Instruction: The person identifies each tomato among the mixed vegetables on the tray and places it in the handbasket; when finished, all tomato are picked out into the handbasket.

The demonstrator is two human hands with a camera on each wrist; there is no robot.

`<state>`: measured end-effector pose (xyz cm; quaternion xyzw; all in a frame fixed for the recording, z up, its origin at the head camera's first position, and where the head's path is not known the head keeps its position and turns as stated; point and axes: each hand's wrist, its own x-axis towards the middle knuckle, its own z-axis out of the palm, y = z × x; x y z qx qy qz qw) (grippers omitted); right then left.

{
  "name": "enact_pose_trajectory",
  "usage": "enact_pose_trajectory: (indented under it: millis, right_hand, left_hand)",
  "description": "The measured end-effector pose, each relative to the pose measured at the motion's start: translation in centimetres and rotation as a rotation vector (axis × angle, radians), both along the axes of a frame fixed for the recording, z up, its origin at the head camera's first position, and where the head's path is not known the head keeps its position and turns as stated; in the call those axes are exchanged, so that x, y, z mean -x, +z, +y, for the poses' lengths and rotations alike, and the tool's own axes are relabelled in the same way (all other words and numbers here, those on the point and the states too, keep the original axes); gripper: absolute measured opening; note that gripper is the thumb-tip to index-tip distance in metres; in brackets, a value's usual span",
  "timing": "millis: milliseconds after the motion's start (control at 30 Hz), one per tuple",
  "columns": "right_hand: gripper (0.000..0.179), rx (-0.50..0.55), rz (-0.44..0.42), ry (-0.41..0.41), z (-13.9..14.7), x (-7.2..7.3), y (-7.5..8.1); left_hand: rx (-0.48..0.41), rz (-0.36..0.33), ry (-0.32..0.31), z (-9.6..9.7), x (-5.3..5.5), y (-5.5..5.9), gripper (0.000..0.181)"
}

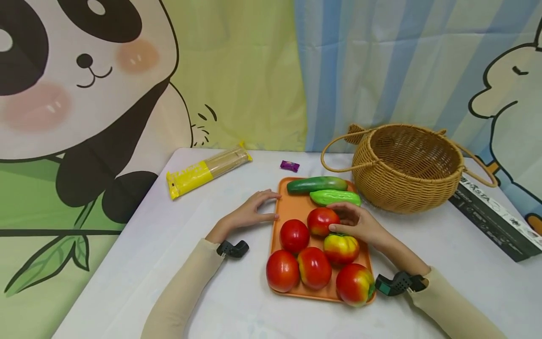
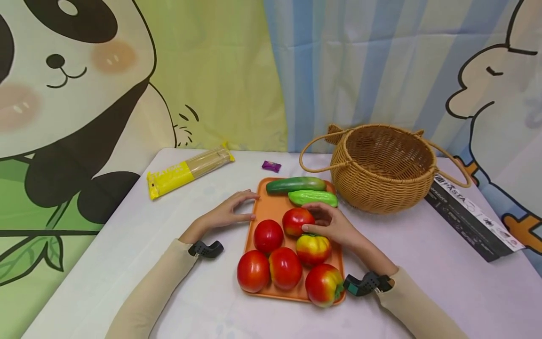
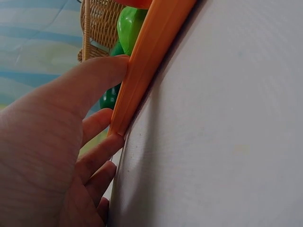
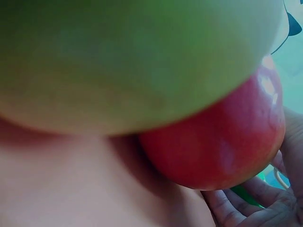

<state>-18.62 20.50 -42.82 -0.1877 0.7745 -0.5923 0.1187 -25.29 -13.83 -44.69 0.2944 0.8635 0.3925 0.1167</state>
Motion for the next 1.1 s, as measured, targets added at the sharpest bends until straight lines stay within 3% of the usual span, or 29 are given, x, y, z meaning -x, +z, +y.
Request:
enact_pose_trajectory:
  millis: [533,767,1100]
  right_hand:
    - [0.053,-0.016,-0.034,-0.041,0.1,-0.3,1.2]
    - [0.051,-0.026,0.006,-0.062,0.3,-0.3,2.2]
    - [0.052,-0.024,0.035,-0.098,0.9,-0.6,3.7]
  left_hand:
    - [0.027,-0.021,0.008,0.0,0.1,-0.2,0.060]
    - [0.015,0.007,-0.007,-0.1,0.2,-0.1,0.059]
    - [0.026,-0.013,0.004,-0.1,0.1,-0.1,0.059]
